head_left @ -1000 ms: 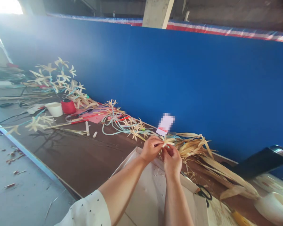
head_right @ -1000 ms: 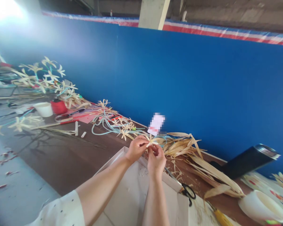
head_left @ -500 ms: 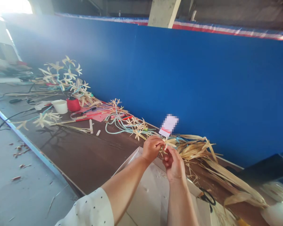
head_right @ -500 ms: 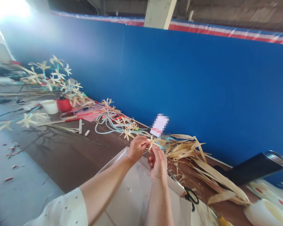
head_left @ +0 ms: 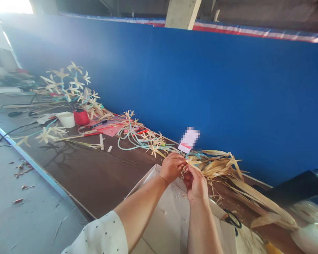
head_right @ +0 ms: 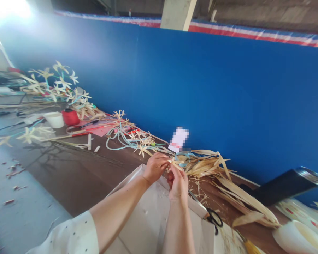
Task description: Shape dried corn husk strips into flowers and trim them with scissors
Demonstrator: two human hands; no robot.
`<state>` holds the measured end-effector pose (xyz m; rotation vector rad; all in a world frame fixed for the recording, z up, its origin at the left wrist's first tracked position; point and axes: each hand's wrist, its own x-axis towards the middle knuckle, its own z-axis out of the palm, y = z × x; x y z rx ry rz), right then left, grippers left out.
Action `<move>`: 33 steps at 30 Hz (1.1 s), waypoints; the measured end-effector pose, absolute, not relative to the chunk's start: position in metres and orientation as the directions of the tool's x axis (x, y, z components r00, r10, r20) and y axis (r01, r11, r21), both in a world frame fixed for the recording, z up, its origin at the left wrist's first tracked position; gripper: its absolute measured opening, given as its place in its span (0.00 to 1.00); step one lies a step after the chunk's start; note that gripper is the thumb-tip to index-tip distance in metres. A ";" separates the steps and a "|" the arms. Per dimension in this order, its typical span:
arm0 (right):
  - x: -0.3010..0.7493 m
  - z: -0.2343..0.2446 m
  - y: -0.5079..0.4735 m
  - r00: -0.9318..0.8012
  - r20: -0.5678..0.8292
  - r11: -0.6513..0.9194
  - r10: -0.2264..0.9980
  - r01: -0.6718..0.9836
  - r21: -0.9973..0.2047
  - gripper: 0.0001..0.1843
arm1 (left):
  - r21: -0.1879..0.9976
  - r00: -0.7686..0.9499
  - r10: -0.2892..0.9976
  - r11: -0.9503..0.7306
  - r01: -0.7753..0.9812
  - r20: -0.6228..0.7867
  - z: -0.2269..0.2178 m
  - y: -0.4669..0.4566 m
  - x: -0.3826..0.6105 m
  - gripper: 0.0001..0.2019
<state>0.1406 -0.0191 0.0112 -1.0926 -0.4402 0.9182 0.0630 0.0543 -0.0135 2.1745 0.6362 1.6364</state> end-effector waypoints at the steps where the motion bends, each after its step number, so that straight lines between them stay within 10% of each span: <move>1: 0.141 0.011 -0.019 0.571 -0.118 0.159 0.812 -0.412 -0.897 0.16 | 0.518 0.231 0.538 -0.843 0.145 0.811 -0.014 0.055 0.064 0.09; 13: 0.143 0.007 -0.018 0.568 -0.100 0.155 0.817 -0.383 -0.911 0.16 | 0.492 0.246 0.517 -0.856 0.160 0.820 -0.015 0.054 0.065 0.08; 20: 0.144 0.005 -0.018 0.575 -0.040 0.163 0.817 -0.297 -0.941 0.17 | 0.693 0.199 0.705 -0.708 0.137 0.681 -0.016 0.056 0.066 0.06; 28: 0.159 -0.005 -0.016 0.849 -0.047 0.230 0.526 -0.195 -0.953 0.20 | 0.819 0.090 0.829 -0.559 0.133 0.552 -0.016 0.062 0.067 0.01; 33: 0.162 -0.010 -0.015 0.835 0.025 0.282 0.550 -0.158 -0.946 0.20 | 0.814 0.079 0.822 -0.570 0.111 0.565 -0.018 0.062 0.068 0.03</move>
